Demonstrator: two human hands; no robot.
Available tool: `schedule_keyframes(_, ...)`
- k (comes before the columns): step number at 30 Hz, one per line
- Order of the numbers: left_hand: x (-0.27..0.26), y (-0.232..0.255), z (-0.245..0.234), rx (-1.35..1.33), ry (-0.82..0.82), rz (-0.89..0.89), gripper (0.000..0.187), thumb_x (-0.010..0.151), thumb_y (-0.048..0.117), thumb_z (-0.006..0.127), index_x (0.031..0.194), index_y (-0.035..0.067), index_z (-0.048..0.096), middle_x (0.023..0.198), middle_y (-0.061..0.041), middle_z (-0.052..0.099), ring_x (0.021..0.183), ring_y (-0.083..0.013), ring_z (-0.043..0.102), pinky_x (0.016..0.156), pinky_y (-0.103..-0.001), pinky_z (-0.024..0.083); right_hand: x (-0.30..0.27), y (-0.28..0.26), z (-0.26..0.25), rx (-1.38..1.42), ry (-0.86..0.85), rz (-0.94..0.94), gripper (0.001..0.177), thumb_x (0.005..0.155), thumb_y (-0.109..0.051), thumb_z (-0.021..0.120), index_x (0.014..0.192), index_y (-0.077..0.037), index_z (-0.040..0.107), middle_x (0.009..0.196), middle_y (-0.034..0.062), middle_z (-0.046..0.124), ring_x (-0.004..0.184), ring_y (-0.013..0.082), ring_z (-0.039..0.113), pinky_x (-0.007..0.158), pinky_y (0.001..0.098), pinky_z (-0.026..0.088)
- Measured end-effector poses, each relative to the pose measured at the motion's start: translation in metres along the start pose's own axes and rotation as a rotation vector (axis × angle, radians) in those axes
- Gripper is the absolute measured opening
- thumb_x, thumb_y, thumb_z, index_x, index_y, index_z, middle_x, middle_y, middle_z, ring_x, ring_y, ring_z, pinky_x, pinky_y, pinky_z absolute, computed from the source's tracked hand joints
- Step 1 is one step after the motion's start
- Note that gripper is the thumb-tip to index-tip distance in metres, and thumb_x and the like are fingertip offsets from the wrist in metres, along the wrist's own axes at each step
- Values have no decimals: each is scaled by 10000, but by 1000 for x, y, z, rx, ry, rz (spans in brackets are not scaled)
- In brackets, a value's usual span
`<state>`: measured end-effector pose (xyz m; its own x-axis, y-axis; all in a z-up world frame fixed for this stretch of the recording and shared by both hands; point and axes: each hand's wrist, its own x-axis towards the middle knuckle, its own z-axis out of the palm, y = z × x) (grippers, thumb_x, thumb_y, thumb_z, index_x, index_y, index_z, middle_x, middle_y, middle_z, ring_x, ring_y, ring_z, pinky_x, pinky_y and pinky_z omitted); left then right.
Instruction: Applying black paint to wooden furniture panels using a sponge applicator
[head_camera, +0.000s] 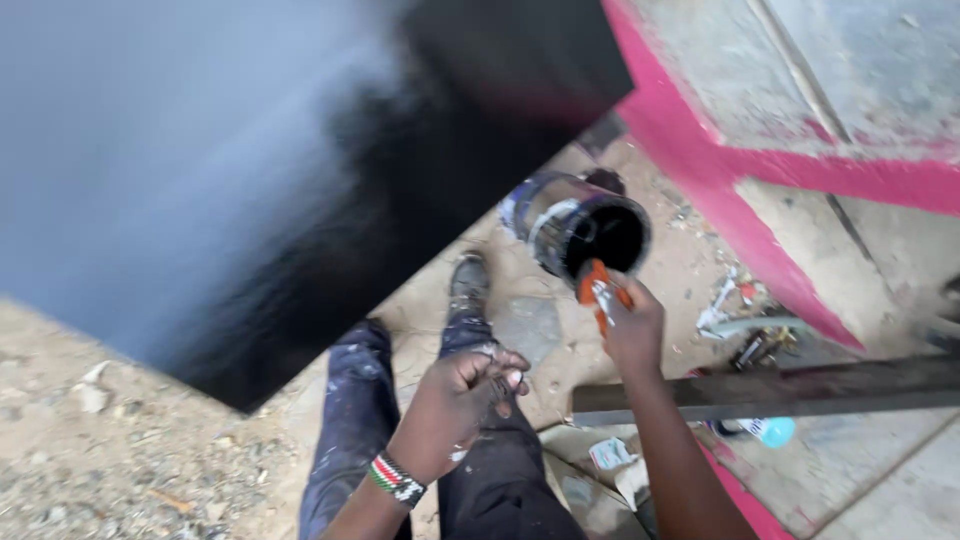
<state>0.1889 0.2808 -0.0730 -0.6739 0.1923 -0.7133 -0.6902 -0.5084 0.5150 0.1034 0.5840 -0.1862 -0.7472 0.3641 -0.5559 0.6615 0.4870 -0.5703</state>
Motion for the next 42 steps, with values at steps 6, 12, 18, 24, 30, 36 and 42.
schedule_keyframes(6, 84, -107, 47, 542, 10, -283, 399, 1055, 357, 804, 1388, 157, 898, 1328, 4, 979, 1204, -84, 895, 1038, -275, 630, 152, 80, 49, 165, -21, 148, 399, 1054, -123, 826, 1440, -170, 916, 852, -55, 722, 613, 57, 547, 492, 242, 459)
schedule_keyframes(12, 136, -121, 65, 544, 142, -277, 428, 1068, 347, 782, 1466, 211, 865, 1369, -3, 958, 1195, -115, 880, 1040, -298, 635, 227, 109, 85, -160, -69, 109, 215, 921, -235, 763, 997, -203, 962, 701, -23, 764, 592, 110, 719, 518, 359, 513)
schedule_keyframes(18, 147, -137, 65, 588, 165, -215, 439, 1060, 364, 742, 1429, 163, 872, 1433, -5, 943, 1319, -147, 890, 1138, -324, 638, 243, 116, 92, -303, -132, 138, 439, 800, -141, 735, 1166, -195, 973, 1023, -3, 942, 900, 123, 761, 739, 418, 580)
schedule_keyframes(24, 157, -140, 64, 539, 204, -276, 460, 1069, 390, 743, 1450, 165, 870, 1451, 13, 935, 1341, -116, 859, 1169, -302, 601, 248, 116, 95, -266, -144, 158, 386, 811, -170, 764, 1133, -168, 979, 934, 19, 919, 813, 156, 789, 720, 409, 616)
schedule_keyframes(30, 171, -138, 66, 558, 208, -286, 522, 1066, 419, 724, 1489, 144, 860, 1525, -16, 904, 1406, -135, 837, 1197, -307, 586, 254, 125, 94, -289, -171, 146, 379, 813, -136, 700, 1082, -161, 966, 936, -1, 902, 873, 145, 746, 791, 407, 608)
schedule_keyframes(36, 180, -130, 69, 431, 274, -332, 447, 1140, 303, 763, 1504, 57, 848, 1259, -188, 935, 1318, -352, 853, 1177, -535, 610, 269, 141, 88, -170, -359, 422, 247, 1092, -224, 760, 1180, -53, 915, 929, 222, 850, 728, 395, 826, 546, 521, 666)
schedule_keyframes(42, 194, -124, 81, 214, 257, -256, 564, 1150, 143, 720, 1679, -40, 656, 1702, -285, 711, 1647, -474, 590, 1355, -585, 497, 238, 124, 28, 347, -383, 774, 112, 827, -221, 717, 770, -143, 659, 650, 106, 690, 467, 242, 604, 371, 256, 407)
